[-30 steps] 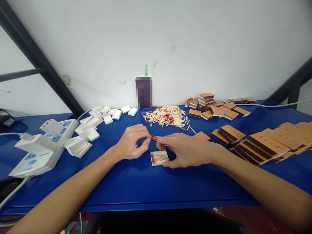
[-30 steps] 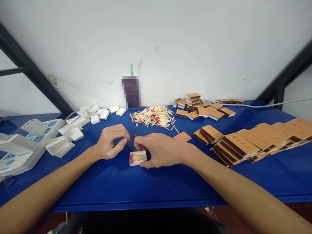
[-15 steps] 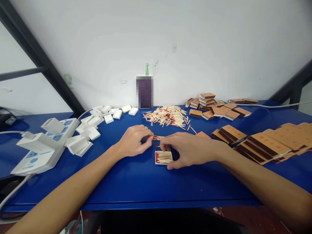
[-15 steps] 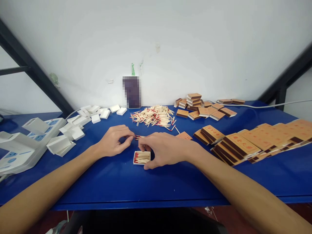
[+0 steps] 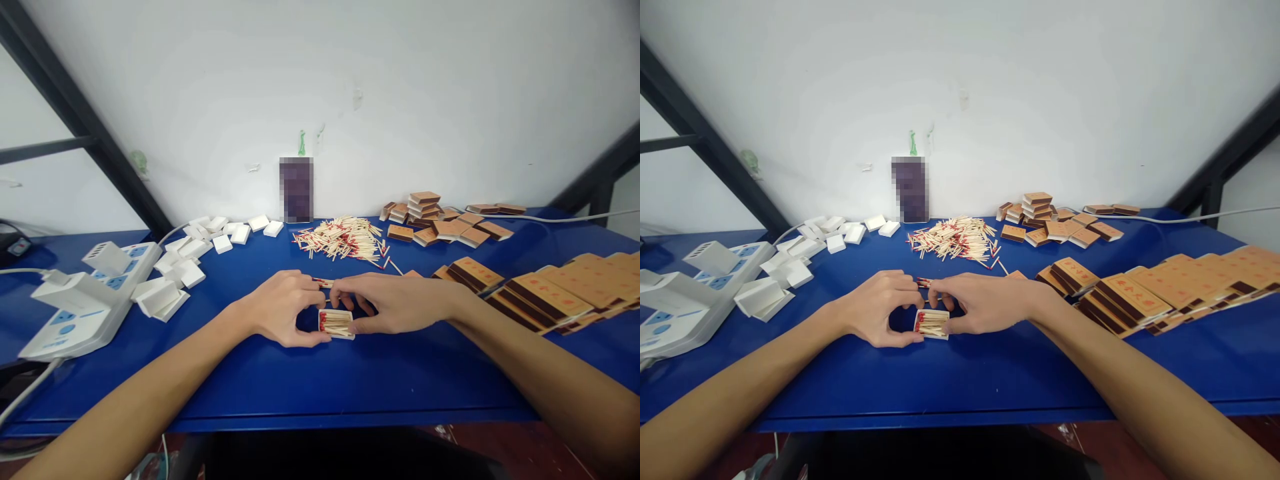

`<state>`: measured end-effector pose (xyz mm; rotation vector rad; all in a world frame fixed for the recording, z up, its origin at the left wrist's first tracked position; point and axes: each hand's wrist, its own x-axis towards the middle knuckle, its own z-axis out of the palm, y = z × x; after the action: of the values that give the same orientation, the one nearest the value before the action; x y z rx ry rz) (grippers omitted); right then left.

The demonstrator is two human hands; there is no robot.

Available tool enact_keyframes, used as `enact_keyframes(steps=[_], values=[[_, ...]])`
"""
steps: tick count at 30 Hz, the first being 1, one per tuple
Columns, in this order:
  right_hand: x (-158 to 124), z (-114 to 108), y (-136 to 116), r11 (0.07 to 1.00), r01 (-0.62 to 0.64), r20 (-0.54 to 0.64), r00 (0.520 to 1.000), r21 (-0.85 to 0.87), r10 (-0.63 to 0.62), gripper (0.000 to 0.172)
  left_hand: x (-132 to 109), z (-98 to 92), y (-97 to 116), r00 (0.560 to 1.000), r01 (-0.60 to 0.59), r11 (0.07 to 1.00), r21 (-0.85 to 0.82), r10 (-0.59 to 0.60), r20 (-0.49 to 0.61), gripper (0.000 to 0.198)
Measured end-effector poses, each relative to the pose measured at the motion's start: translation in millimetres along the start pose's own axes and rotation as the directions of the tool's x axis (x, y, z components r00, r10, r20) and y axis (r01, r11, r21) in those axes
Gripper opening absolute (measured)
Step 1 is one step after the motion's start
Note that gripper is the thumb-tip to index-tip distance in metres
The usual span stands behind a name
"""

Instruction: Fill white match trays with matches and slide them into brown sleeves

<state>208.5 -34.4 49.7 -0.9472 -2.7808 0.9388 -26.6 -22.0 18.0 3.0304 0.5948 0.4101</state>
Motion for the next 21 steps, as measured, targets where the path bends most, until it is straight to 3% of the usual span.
enact_keyframes(steps=[21], values=[[4.9, 2.7, 4.0, 0.999, -0.002, 0.016, 1.0, 0.045, 0.001, 0.041, -0.8, 3.0, -1.6, 1.0, 0.02, 1.0, -0.01, -0.02, -0.014, 0.041]])
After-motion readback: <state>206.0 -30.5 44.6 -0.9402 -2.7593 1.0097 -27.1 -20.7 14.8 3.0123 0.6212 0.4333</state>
